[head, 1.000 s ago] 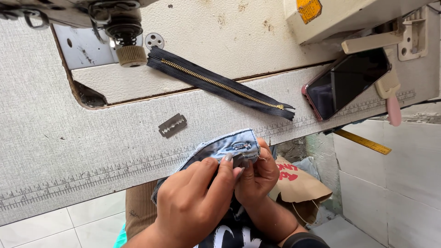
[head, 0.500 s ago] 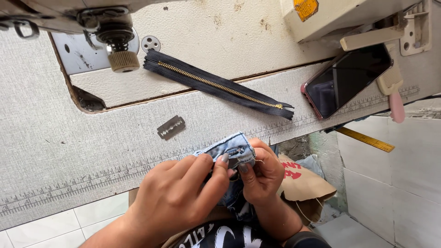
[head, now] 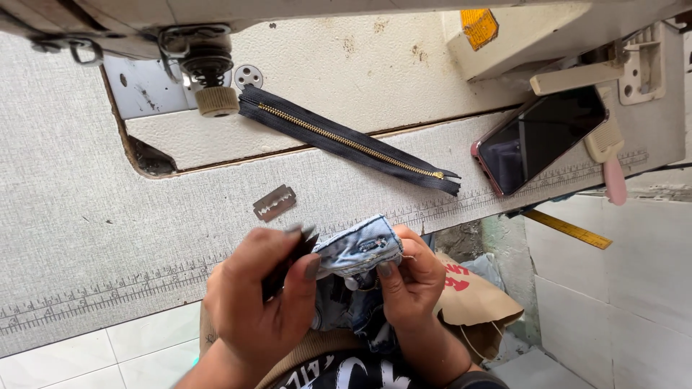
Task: Unpicking seams and removing threads from a denim garment piece using hands and a razor blade at a sewing workstation.
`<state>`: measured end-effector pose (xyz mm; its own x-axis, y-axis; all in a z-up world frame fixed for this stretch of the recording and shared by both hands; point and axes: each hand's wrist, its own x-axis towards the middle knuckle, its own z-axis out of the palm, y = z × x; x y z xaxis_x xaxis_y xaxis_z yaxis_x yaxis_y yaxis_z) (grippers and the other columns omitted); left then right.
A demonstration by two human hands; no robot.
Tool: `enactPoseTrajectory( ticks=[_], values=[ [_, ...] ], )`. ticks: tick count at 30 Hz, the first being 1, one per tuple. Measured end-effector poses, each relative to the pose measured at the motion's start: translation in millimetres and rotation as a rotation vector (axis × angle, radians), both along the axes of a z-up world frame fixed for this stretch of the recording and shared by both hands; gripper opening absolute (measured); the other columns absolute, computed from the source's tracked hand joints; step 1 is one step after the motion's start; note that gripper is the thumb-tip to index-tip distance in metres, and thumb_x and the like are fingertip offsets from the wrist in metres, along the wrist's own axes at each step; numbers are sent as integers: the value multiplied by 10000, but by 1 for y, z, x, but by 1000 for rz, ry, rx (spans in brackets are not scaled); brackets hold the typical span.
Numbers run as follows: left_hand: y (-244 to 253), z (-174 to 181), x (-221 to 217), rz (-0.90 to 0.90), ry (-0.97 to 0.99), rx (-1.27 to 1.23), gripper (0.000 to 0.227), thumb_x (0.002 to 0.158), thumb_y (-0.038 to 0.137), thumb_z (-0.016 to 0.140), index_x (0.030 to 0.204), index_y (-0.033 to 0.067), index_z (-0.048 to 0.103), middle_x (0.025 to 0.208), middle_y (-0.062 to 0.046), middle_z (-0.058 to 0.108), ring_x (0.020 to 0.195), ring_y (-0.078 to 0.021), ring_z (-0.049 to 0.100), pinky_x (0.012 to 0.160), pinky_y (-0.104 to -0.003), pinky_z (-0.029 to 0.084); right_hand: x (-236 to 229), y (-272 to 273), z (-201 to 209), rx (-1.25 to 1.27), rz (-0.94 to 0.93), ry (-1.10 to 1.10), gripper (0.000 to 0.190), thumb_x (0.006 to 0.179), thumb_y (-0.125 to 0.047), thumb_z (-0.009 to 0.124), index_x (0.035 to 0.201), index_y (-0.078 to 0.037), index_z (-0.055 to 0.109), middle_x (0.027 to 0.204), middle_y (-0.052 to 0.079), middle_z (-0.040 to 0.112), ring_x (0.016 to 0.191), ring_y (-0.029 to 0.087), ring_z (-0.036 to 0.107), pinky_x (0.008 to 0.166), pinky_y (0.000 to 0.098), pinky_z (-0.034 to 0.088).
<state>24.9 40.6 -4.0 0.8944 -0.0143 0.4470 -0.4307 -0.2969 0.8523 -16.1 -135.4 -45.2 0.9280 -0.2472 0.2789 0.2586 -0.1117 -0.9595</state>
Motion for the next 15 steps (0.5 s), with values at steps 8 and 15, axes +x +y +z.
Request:
enactPoseTrajectory(
  ticks=[8,15],
  values=[
    [-7,12,-6,-223,406,57,576,897,295,754,1409,199,510,1117,17,772,667,-73,739,677,-223,581,3,-4,21,26,35,26,242,992,-261,666,1047,-32,610,1019,115,595,959,224,595,865,327,523],
    [-8,15,-4,-227,493,-98,492,905,171,753,1359,198,564,917,20,679,687,-75,600,708,-215,517,13,-31,54,-681,-67,-211,164,986,-186,622,1006,-30,669,1078,181,654,1016,309,665,903,407,599]
  ],
)
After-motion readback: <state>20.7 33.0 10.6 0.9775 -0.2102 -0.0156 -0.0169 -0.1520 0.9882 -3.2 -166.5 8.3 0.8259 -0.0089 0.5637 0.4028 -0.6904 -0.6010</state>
